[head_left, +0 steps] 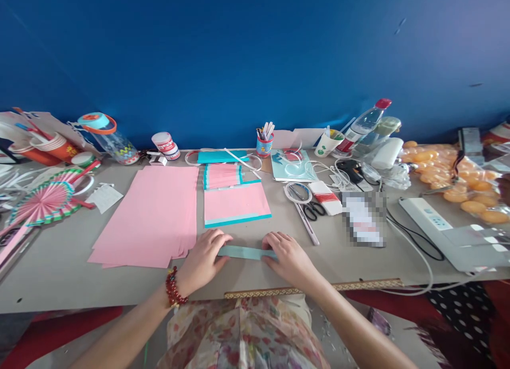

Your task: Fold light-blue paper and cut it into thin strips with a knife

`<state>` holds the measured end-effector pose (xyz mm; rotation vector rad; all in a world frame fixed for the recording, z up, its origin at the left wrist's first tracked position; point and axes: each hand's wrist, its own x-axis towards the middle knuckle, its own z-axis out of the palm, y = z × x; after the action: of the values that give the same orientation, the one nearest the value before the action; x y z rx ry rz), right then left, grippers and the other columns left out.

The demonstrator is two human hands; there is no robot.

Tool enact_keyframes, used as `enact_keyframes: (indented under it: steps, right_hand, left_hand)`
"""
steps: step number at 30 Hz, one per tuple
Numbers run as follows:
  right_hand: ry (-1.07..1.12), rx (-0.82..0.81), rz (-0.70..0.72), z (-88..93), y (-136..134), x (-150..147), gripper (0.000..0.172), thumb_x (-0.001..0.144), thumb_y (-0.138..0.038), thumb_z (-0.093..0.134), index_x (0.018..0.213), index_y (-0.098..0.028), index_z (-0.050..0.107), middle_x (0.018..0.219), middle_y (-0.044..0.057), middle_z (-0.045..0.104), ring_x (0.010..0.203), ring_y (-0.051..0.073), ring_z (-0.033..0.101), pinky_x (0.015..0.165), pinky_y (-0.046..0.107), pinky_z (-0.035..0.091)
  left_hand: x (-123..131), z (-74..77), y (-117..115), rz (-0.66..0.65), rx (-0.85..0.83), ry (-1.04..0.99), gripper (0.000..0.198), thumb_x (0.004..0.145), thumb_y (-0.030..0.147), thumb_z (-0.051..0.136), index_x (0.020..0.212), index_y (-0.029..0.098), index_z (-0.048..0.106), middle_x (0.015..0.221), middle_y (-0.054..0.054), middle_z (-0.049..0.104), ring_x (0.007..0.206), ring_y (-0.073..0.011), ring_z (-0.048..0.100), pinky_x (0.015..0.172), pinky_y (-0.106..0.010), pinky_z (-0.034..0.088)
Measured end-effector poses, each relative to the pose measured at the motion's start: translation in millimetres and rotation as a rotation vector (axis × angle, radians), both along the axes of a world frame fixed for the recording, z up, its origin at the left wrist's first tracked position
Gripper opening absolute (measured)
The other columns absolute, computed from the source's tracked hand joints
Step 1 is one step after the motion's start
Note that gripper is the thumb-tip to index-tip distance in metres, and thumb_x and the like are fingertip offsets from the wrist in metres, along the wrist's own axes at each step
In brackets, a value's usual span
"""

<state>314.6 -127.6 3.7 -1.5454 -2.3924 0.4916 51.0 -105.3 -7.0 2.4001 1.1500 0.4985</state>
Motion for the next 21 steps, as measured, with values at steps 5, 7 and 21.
enact_keyframes:
  steps: [5,7,21]
  right_hand:
    - [0.083,-0.023,0.077,0.9,2,-2,0.013,0.088,-0.01,0.058,0.092,-0.021,0.058,0.088,0.001,0.065,0.085,0.019,0.058,0.075,0.03,0.041]
    - [0.108,0.063,0.105,1.1,3,-2,0.011,0.092,-0.012,0.054,0.089,-0.021,0.06,0.089,0.003,0.065,0.086,0.019,0.057,0.077,0.031,0.041]
    - [0.008,0.283,0.172,-20.5,-21,1,0.021,0.099,-0.018,0.045,0.099,-0.018,0.065,0.094,0.007,0.064,0.084,0.021,0.05,0.076,0.034,0.04]
  left_hand:
    - [10,9.2,3,-0.029,-0.002,-0.013,0.01,0.094,0.021,0.057,0.104,0.021,0.059,0.107,-0.005,0.057,0.103,-0.0211,0.055,0.088,-0.035,0.049]
    - [14,11.4,3,-0.051,0.045,-0.005,0.008,0.097,0.018,0.051,0.095,0.02,0.058,0.101,-0.004,0.059,0.1,-0.0202,0.054,0.087,-0.035,0.047]
    - [6,-3.7,-12,-0.146,0.286,0.207,0.018,0.099,0.014,0.046,0.095,0.018,0.063,0.097,-0.005,0.061,0.091,-0.0206,0.052,0.081,-0.035,0.044]
